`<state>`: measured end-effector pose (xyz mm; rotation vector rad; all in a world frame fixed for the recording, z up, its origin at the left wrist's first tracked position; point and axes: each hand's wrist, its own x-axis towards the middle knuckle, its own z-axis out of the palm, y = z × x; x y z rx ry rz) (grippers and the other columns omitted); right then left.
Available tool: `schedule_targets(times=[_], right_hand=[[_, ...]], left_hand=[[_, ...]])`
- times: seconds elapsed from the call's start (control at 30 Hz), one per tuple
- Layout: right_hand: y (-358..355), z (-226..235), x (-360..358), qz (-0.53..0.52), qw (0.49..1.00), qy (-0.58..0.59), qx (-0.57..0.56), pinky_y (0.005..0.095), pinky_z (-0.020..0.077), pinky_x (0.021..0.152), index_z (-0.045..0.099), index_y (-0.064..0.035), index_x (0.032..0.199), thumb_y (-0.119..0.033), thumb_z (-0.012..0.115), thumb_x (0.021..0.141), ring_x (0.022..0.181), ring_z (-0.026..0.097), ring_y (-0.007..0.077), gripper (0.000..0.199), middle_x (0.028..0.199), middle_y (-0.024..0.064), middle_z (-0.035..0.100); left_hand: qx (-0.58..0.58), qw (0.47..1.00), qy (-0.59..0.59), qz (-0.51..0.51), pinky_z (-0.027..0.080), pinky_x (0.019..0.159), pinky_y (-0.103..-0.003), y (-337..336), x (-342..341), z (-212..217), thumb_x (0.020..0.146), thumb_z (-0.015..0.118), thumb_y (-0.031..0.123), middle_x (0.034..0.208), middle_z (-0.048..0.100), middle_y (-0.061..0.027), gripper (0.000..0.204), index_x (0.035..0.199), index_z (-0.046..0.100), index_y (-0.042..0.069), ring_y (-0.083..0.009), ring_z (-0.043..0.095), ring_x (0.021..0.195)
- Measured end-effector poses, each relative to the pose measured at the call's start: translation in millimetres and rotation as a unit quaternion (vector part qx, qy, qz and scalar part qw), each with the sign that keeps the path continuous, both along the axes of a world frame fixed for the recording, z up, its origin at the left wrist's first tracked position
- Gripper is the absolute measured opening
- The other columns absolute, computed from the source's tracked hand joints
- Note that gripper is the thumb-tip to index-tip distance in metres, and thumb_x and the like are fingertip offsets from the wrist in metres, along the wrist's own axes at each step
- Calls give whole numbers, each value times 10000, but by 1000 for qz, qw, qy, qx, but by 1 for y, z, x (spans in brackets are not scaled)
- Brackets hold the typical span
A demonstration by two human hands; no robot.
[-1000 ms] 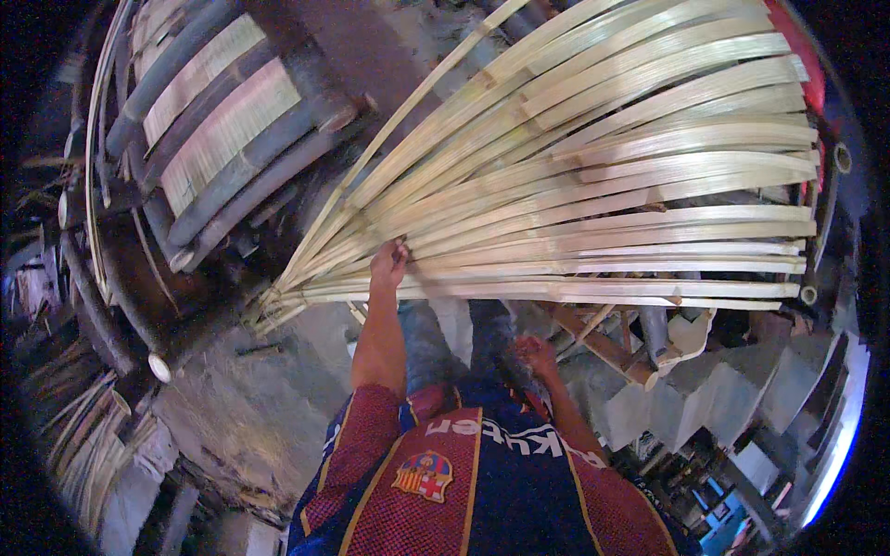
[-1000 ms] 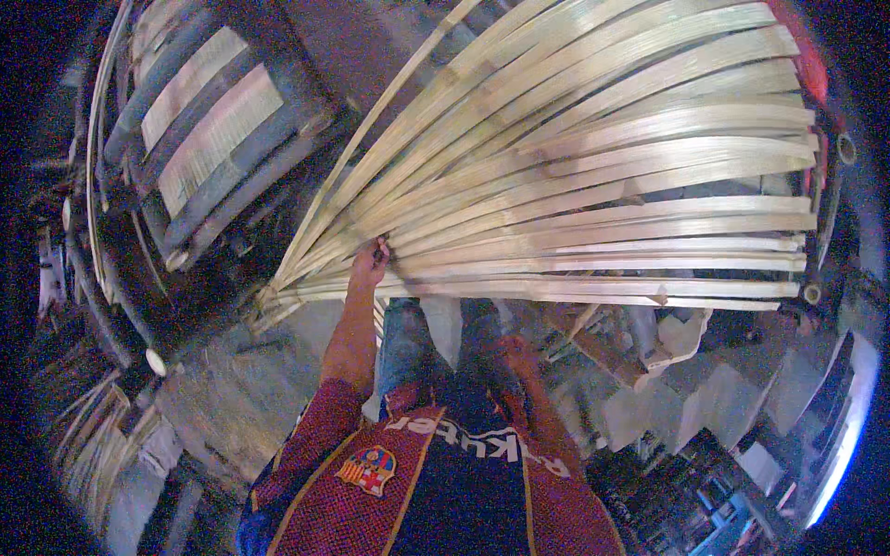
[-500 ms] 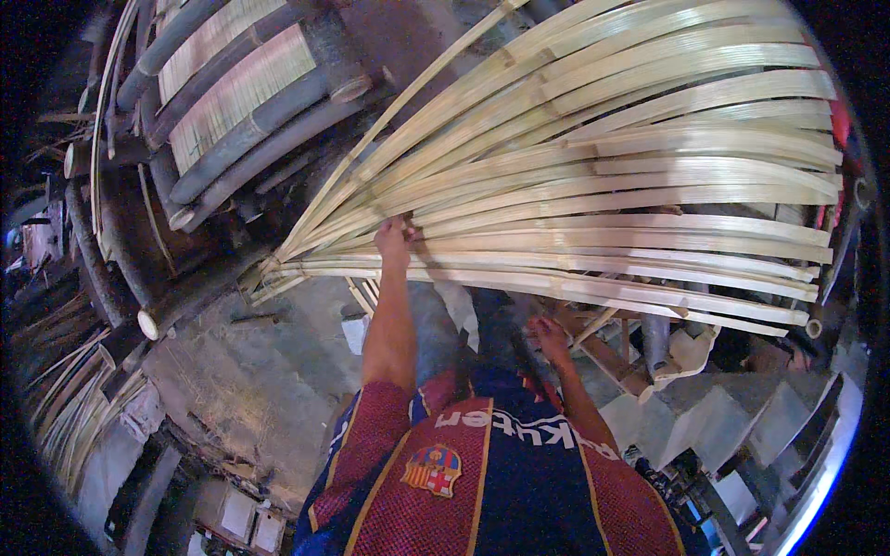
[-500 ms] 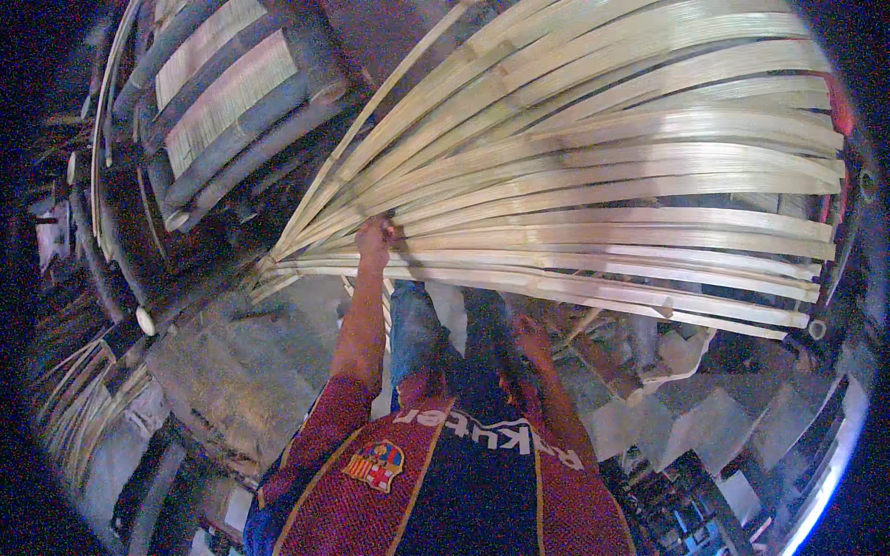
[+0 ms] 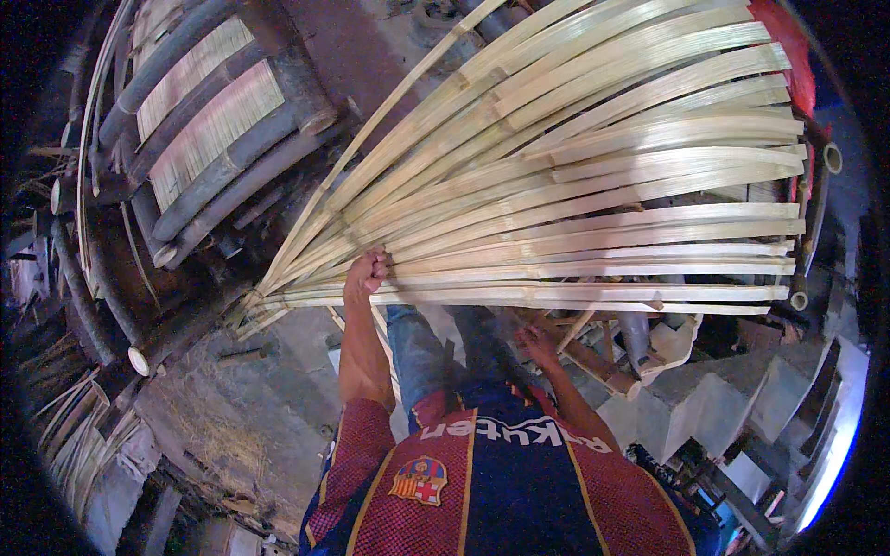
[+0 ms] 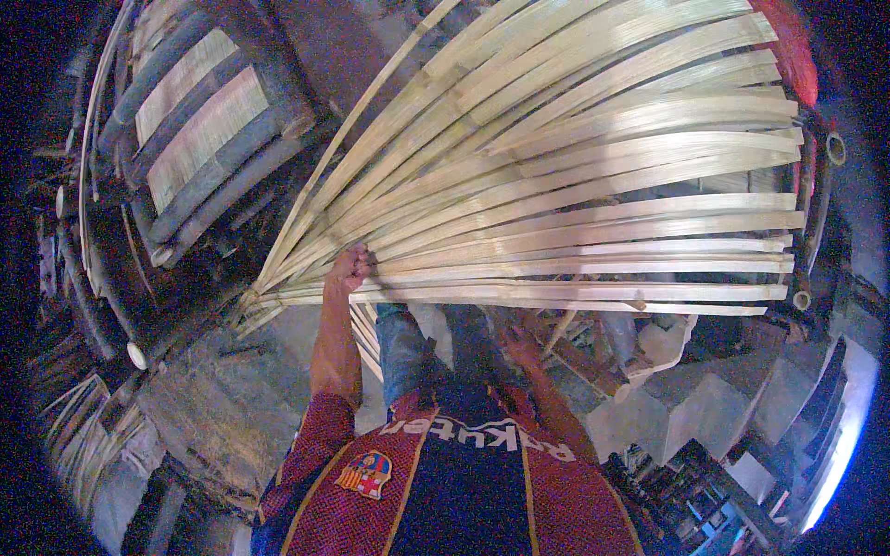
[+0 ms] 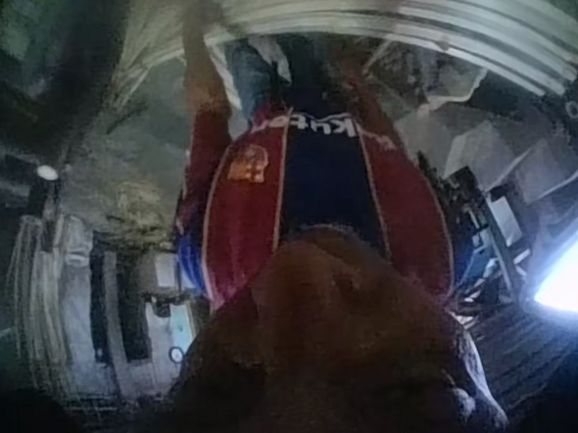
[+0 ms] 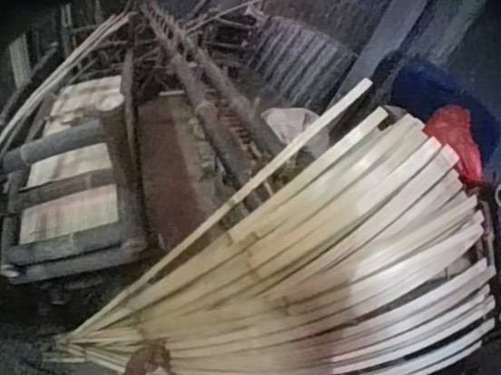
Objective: The person gathers and aligns thin bamboo strips in a workshop. They repeatedly fan, straighten, and bundle the strips by hand, then place the assembled bundle onto a wooden rack.
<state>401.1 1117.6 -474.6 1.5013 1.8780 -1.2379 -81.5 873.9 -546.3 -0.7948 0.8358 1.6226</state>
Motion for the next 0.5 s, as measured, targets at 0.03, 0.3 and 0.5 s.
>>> schedule_targets(times=[0.03, 0.3, 0.5], right_hand=[[-1, -6, -2, 18, 1000, -17, 9, 303, 534, 720, 634, -46, 1173, -413, 572, 994, 844, 681, 166, 413, 1054, 50, 701], [-14, 46, -80, -4, 994, 90, -54, 315, 545, 724, 588, -43, 1257, -460, 536, 1000, 844, 697, 179, 494, 1083, 71, 709], [-4, 21, -61, 124, 991, 37, -33, 321, 559, 703, 520, -33, 1338, -443, 515, 1011, 869, 710, 186, 525, 1116, 83, 707]], left_hand=[[21, 1000, -15, 3, 292, 406, -212, -1, -1, 12, 1021, 459, 128, 666, 464, 32, 113, 986, 559, 89, -68, 350, 490], [148, 982, -95, 70, 263, 411, -234, -36, -1, 40, 1030, 519, 349, 653, 377, 71, 241, 1038, 553, 111, -54, 309, 487], [-1, 985, 2, 174, 255, 387, -252, -42, 4, 44, 960, 657, 308, 577, 338, 45, 231, 1093, 642, 121, -89, 276, 425]])
